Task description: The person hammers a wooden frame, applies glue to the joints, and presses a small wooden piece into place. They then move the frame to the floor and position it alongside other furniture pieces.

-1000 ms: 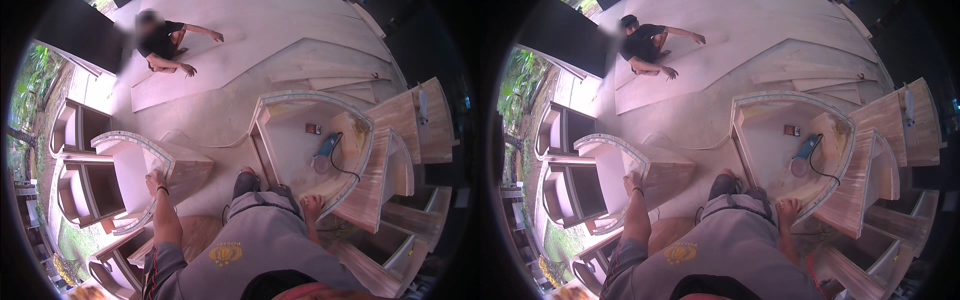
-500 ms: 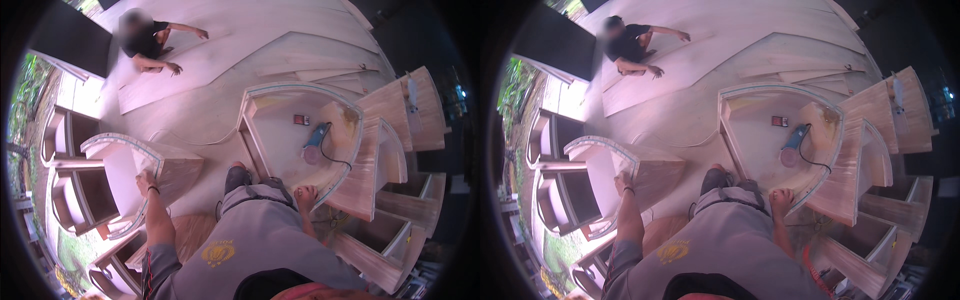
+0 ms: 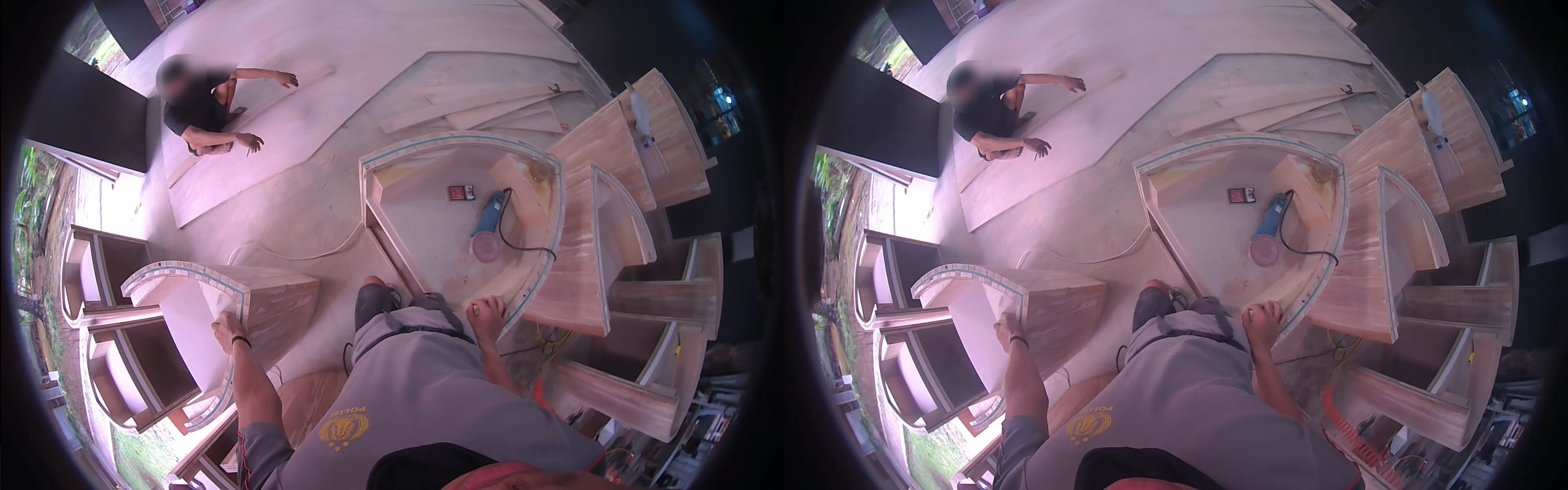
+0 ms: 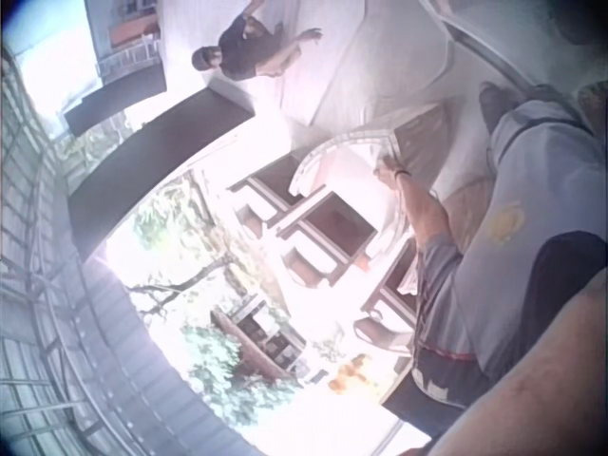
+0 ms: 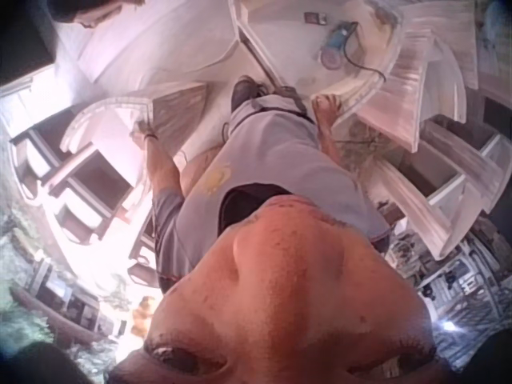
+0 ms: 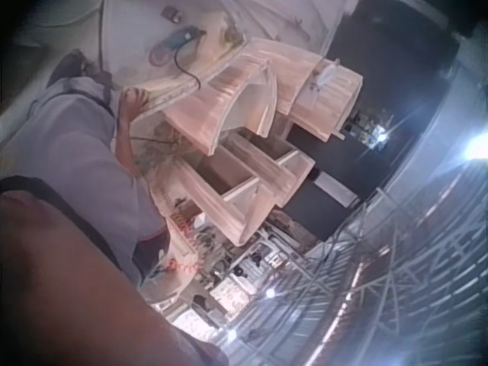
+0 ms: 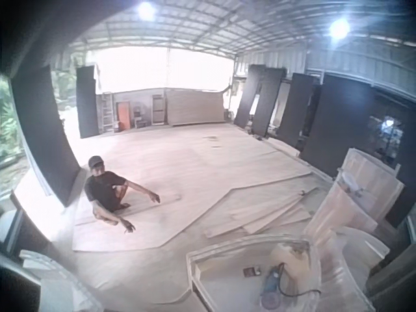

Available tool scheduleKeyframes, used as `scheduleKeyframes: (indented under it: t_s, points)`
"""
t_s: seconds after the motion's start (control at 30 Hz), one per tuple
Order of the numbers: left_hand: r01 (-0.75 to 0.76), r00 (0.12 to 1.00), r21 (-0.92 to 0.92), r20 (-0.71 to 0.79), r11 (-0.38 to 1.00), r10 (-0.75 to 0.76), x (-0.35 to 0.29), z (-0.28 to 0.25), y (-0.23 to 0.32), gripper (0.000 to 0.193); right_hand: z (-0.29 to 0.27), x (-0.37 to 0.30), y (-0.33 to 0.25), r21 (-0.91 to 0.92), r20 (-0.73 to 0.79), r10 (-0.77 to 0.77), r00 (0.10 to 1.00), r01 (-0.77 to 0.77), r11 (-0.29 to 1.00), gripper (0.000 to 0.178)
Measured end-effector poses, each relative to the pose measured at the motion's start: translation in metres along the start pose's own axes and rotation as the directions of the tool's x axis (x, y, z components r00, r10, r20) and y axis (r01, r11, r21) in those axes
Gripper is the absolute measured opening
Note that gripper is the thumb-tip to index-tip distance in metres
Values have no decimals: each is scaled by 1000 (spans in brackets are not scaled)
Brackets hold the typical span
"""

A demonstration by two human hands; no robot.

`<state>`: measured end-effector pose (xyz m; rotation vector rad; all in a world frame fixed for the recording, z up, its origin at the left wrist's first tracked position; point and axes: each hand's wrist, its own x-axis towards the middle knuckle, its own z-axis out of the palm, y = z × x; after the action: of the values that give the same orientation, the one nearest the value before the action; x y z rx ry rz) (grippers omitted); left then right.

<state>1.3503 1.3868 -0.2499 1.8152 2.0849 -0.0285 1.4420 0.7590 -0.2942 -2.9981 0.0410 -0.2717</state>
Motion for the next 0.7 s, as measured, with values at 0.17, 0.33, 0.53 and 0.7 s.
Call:
scheduleKeyframes:
  t_s: [0.17,0.33,0.53,0.7]
  points:
    - [-11,1000,-8,27,1000,11,-2,1,4,70,1,-1,3,13,-11,13,1000,-13,1000,10]
    - [-57,998,17,2,998,57,-1,5,-1,72,2,2,2,-1,-20,1,1000,-1,1000,10]
    - [-63,998,-53,-1,997,63,14,13,-14,70,8,3,9,-17,-9,-43,999,43,999,14]
    - [16,1000,15,-25,1000,-16,-1,2,4,65,11,-4,12,-36,35,-47,998,48,998,14]
